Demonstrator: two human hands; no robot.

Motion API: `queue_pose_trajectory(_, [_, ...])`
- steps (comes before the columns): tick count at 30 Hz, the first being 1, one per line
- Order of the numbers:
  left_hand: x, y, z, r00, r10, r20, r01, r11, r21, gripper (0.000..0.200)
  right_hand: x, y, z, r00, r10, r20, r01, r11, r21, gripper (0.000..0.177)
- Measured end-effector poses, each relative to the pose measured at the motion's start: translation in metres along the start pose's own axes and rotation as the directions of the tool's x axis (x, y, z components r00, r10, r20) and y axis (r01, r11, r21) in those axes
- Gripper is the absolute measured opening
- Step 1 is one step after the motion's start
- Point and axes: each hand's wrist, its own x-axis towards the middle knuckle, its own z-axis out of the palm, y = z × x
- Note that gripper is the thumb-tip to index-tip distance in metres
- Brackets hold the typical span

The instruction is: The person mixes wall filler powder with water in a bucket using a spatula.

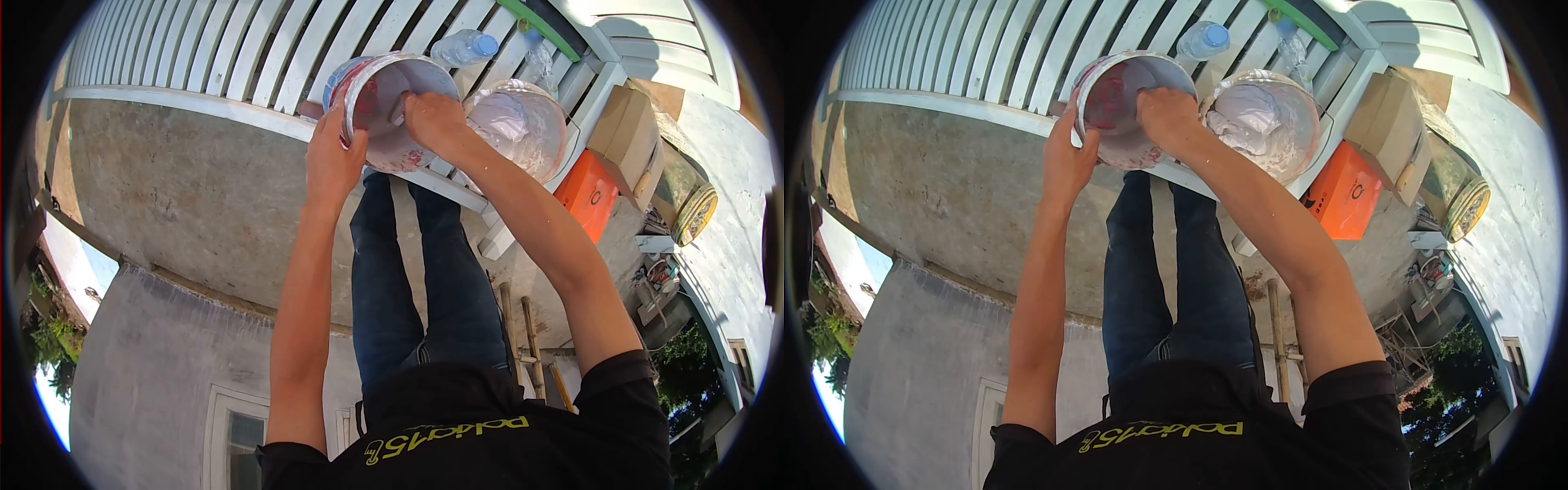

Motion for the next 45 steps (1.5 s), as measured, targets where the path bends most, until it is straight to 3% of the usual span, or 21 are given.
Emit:
queue_pose_trajectory(3, [-0.004,0.005,0.004,1.000,0.001,-0.007,0.000,0.999,0.053,0.059,0.009,0.008,-0.008,0.998,0.027,-0.061,-0.027,1.000,-0.001,0.024])
queue_pose_trajectory(10, [0.002,0.011,0.009,1.000,-0.010,-0.013,0.011,0.999,0.053,0.058,0.000,-0.007,0.022,0.998,0.051,0.033,-0.052,0.999,0.005,0.025])
queue_pose_trajectory(15, [0.003,0.010,0.009,1.000,0.018,-0.007,-0.018,0.998,0.061,0.057,-0.001,-0.003,0.008,0.990,0.027,0.138,-0.033,0.998,0.046,0.022])
queue_pose_trajectory(18, [0.002,0.009,0.009,1.000,0.019,-0.004,-0.019,0.997,0.072,0.057,0.007,0.012,-0.004,0.995,-0.045,0.088,0.051,0.996,-0.072,0.020])
queue_pose_trajectory(21, [0.003,0.010,0.009,1.000,0.028,-0.013,-0.027,0.997,0.074,0.057,0.016,0.025,-0.005,0.983,-0.165,-0.084,0.151,0.977,-0.149,0.022])
queue_pose_trajectory(24, [0.006,0.013,0.008,1.000,0.008,0.004,-0.008,0.998,0.062,0.058,0.009,0.009,-0.005,0.997,-0.048,0.053,0.054,0.992,-0.117,0.021])
queue_pose_trajectory(30, [0.006,0.013,0.008,1.000,0.009,-0.005,-0.009,0.998,0.069,0.057,-0.001,0.004,0.007,0.995,-0.057,0.083,0.056,0.998,0.004,0.020])
queue_pose_trajectory(33, [0.005,0.013,0.010,1.000,-0.009,0.001,0.009,0.998,0.066,0.058,0.014,0.017,0.000,0.994,-0.107,-0.039,0.102,0.988,-0.116,0.020])
queue_pose_trajectory(36, [0.005,0.012,0.008,1.000,-0.007,-0.005,0.007,0.995,0.096,0.058,0.024,0.026,-0.007,0.985,-0.137,-0.107,0.133,0.990,-0.044,0.021])
queue_pose_trajectory(39, [0.008,0.009,0.011,1.000,0.019,-0.008,-0.018,0.994,0.105,0.058,0.011,0.010,-0.001,0.998,-0.050,-0.023,0.049,0.997,-0.058,0.020])
queue_pose_trajectory(45, [0.008,0.008,0.010,1.000,0.017,-0.010,-0.017,0.996,0.085,0.058,0.001,0.005,0.012,0.996,-0.083,-0.021,0.082,0.996,-0.026,0.021])
